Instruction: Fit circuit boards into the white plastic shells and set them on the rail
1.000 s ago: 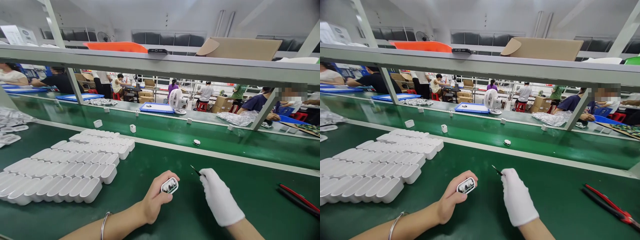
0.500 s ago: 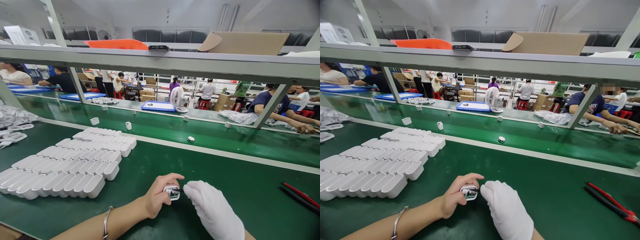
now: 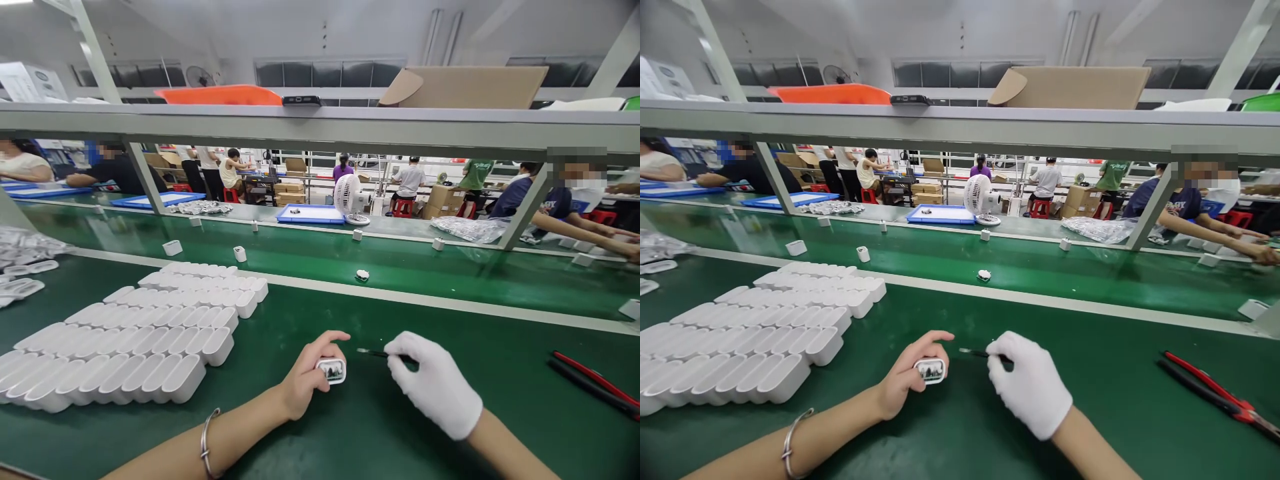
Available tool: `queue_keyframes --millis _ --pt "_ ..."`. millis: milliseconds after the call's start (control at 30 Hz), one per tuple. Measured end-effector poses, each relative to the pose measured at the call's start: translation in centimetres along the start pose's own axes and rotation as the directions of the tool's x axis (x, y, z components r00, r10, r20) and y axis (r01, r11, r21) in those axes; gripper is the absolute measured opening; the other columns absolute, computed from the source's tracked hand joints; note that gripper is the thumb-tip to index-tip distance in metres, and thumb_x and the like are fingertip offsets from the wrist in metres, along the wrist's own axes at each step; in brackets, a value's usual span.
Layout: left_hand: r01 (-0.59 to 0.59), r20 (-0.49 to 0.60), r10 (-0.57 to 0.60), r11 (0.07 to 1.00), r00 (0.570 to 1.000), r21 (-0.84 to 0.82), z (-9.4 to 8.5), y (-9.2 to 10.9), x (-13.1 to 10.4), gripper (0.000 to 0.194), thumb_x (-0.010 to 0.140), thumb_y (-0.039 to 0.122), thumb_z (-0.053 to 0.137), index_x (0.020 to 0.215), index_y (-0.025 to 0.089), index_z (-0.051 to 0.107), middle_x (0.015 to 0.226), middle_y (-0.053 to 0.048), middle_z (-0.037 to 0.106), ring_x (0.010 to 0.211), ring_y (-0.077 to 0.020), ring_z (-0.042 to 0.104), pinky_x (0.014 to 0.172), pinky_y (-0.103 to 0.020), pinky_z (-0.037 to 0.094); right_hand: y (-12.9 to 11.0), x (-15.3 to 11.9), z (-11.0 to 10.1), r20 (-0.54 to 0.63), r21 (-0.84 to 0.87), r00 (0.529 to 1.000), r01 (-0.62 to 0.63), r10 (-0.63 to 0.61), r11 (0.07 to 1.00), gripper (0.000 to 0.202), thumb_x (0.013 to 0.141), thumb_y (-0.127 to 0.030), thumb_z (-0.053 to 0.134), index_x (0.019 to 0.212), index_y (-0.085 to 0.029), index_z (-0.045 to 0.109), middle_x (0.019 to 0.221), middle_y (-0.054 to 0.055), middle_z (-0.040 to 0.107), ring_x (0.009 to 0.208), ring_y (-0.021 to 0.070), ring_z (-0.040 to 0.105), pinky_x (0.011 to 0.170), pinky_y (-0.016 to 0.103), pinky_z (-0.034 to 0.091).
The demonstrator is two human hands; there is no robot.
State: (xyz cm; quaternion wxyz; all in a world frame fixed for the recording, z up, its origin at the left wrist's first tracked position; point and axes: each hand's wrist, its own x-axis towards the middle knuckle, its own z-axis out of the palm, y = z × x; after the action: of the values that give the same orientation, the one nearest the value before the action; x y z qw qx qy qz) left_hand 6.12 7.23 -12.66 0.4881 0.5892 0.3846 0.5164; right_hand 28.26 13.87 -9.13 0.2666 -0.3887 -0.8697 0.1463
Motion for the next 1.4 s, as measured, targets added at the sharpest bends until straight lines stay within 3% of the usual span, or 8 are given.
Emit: queue_keyframes --millis 200,367,467,567,733,900,1133,1400 --pt "0.046 -0.126 -0.058 0.995 0.99 -0.093 0.4 0.6 0.4 0.066 0.049 0.014 0.045 0.114 0.019 0.039 0.082 0.0 0.052 0.074 -0.0161 0.045 0.068 -0.029 0.033 2.5 0.8 0.9 0.057 -0.351 0.994 -0.066 0.092 0.934 0.025 0.079 -0.02 0.048 0.092 -0.026 0.069 0.095 0.006 0.066 0.083 0.0247 0.063 0.071 0.039 0.05" --pt "0.248 -0.213 -0.279 0.955 0.937 -0.161 1.9 0.2 0.2 0.083 0.05 0.016 0.046 0.129 0.022 0.021 0.097 -0.001 0.044 0.082 -0.0161 0.046 0.073 -0.029 0.035 -0.8 -0.6 3.4 0.142 0.055 0.976 0.159 -0.165 0.986 0.063 0.083 -0.034 0.054 0.142 -0.024 0.033 0.14 0.01 0.043 0.122 0.0242 0.048 0.097 0.041 0.045" --pt "0.323 -0.188 -0.342 0.938 0.921 -0.124 1.9 0.1 0.3 0.089 0.054 0.016 0.045 0.136 0.025 0.012 0.115 -0.006 0.039 0.093 -0.019 0.049 0.077 -0.032 0.04 -3.2 -0.2 5.2 0.21 0.322 0.94 0.192 -0.268 0.927 0.041 0.085 -0.028 0.053 0.126 -0.027 0.051 0.121 0.005 0.06 0.106 0.0188 0.058 0.09 0.032 0.048" --pt "0.295 -0.336 -0.184 0.901 0.924 0.318 0.1 1.1 0.6 0.066 0.073 0.021 0.043 0.136 0.022 0.025 0.132 -0.01 0.036 0.121 -0.0257 0.037 0.099 -0.043 0.032 -3.0 3.2 6.3 0.173 0.411 0.973 0.069 -0.152 0.909 0.023 0.088 -0.032 0.05 0.105 -0.023 0.062 0.099 0.003 0.066 0.088 0.0166 0.063 0.081 0.028 0.05" --pt "0.527 -0.535 0.285 0.112 0.795 0.843 -5.3 2.4 1.6 0.048 0.084 0.017 0.041 0.13 0.003 0.044 0.145 -0.022 0.029 0.138 -0.0363 0.015 0.11 -0.057 0.006 3.0 13.0 5.0 -0.027 -0.083 0.954 -0.301 0.3 0.95 0.031 0.09 -0.039 0.041 0.11 -0.022 0.058 0.108 0.008 0.061 0.095 0.0202 0.059 0.078 0.03 0.045" --pt "0.655 -0.606 0.262 -0.18 0.751 0.734 -8.2 0.4 2.0 0.05 0.08 0.003 0.035 0.128 -0.004 0.045 0.144 -0.027 0.031 0.138 -0.0337 0.02 0.109 -0.059 0.013 6.8 17.7 3.9 -0.111 -0.218 0.868 -0.496 0.483 0.841 0.031 0.089 -0.021 0.035 0.108 -0.013 0.058 0.099 0.019 0.059 0.087 0.0264 0.059 0.07 0.038 0.043" --pt "0.683 -0.628 0.299 -0.134 0.718 0.718 -8.5 0.1 2.3 0.047 0.077 -0.001 0.036 0.121 -0.005 0.052 0.13 -0.03 0.047 0.13 -0.0368 0.034 0.107 -0.058 0.019 1.0 20.1 9.2 -0.1 -0.273 0.976 -0.213 0.192 0.938 0.058 0.088 -0.034 0.046 0.141 -0.021 0.029 0.144 0.015 0.026 0.132 0.0307 0.023 0.099 0.042 0.03" --pt "0.508 -0.477 0.352 0.007 0.805 0.861 -5.6 2.3 1.9 0.025 0.085 0.011 0.039 0.096 0.016 0.061 0.095 -0.01 0.058 0.1 -0.0278 0.05 0.099 -0.051 0.028 -1.8 22.9 14.0 0.213 -0.182 0.973 -0.054 0.092 0.982 0.035 0.091 -0.038 0.049 0.119 -0.018 0.057 0.134 0.011 0.045 0.117 0.0244 0.048 0.097 0.043 0.038"
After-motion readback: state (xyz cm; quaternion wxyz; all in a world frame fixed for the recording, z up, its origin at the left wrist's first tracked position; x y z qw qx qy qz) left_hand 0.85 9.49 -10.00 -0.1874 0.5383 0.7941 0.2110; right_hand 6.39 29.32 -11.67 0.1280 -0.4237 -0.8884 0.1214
